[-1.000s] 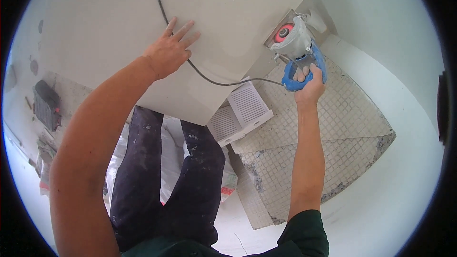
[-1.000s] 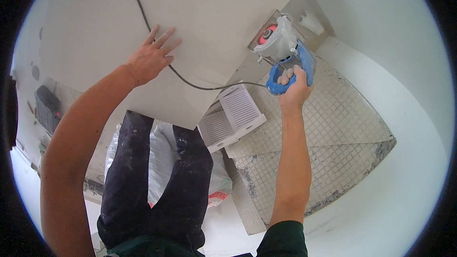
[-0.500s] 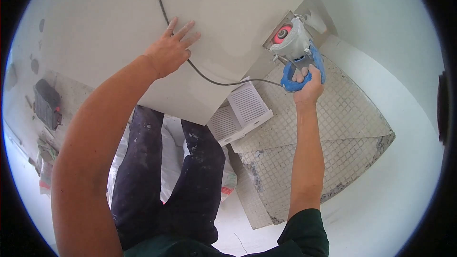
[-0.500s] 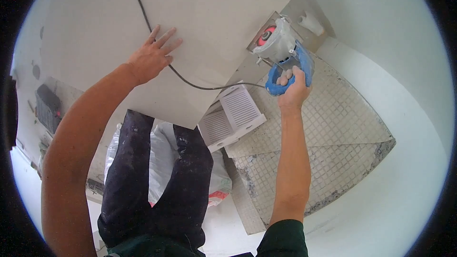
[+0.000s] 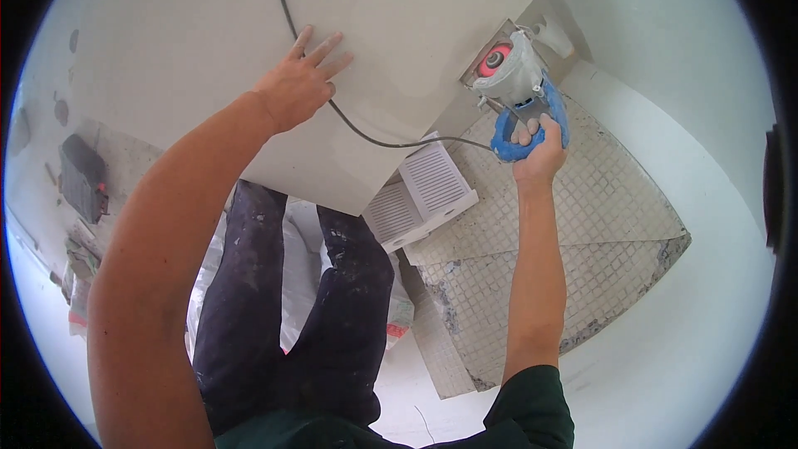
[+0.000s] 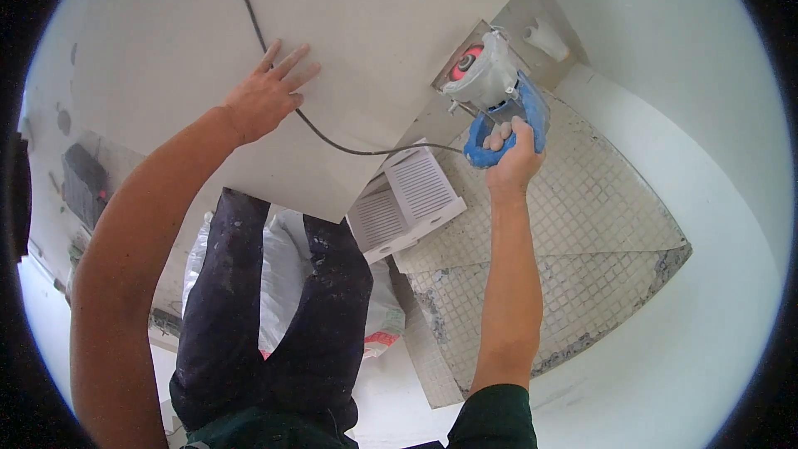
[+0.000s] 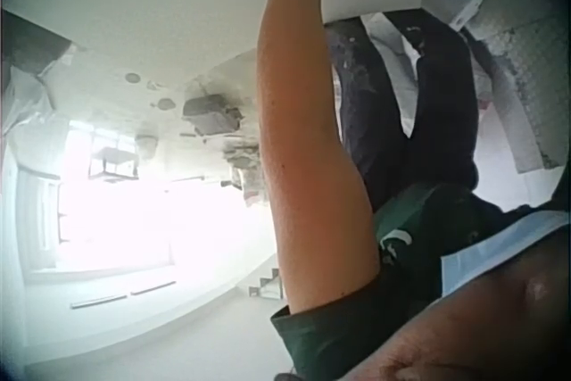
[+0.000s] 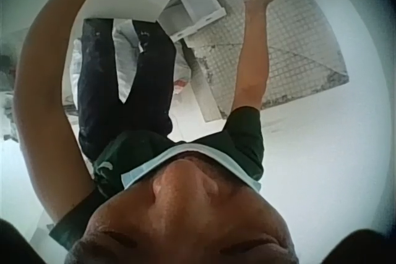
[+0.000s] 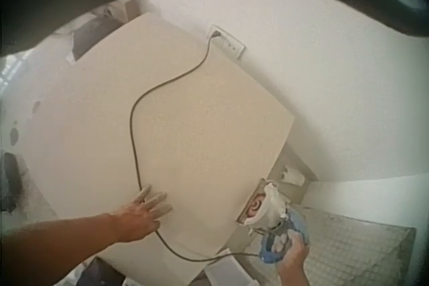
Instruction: Cutting a large porcelain tile using a handheld electric tile cutter.
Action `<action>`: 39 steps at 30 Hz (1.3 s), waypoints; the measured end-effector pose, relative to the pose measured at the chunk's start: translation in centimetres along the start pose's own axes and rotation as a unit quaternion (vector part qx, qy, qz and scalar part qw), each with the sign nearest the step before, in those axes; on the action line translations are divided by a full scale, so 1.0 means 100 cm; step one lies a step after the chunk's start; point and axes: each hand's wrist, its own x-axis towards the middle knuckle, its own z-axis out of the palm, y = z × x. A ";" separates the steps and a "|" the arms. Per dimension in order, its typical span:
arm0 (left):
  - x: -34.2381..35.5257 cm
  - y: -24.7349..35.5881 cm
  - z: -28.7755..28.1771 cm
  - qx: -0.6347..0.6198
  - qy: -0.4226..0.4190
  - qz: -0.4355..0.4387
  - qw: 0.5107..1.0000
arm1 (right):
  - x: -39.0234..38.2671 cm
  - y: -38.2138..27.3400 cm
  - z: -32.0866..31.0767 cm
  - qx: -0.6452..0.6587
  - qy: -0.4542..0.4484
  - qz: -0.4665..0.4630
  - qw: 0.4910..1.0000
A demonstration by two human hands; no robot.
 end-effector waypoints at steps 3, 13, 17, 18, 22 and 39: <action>0.001 -0.001 -0.001 0.008 0.000 0.002 1.000 | 0.001 0.000 -0.005 -0.011 -0.005 0.001 1.000; 0.003 -0.004 -0.001 0.010 0.012 0.004 1.000 | -0.003 -0.001 0.001 -0.006 0.005 -0.009 1.000; 0.001 -0.006 0.001 0.002 0.031 0.004 1.000 | -0.005 -0.002 0.003 -0.003 0.009 -0.010 1.000; 0.001 -0.006 0.002 0.003 0.031 0.004 1.000 | -0.005 -0.002 0.002 -0.004 0.006 -0.011 1.000; 0.003 -0.008 -0.004 0.000 0.012 0.005 1.000 | -0.007 -0.002 0.004 -0.004 0.010 -0.006 1.000; -0.128 0.146 -0.186 -0.938 0.135 0.255 0.189 | -0.008 0.000 0.003 0.003 0.015 -0.007 1.000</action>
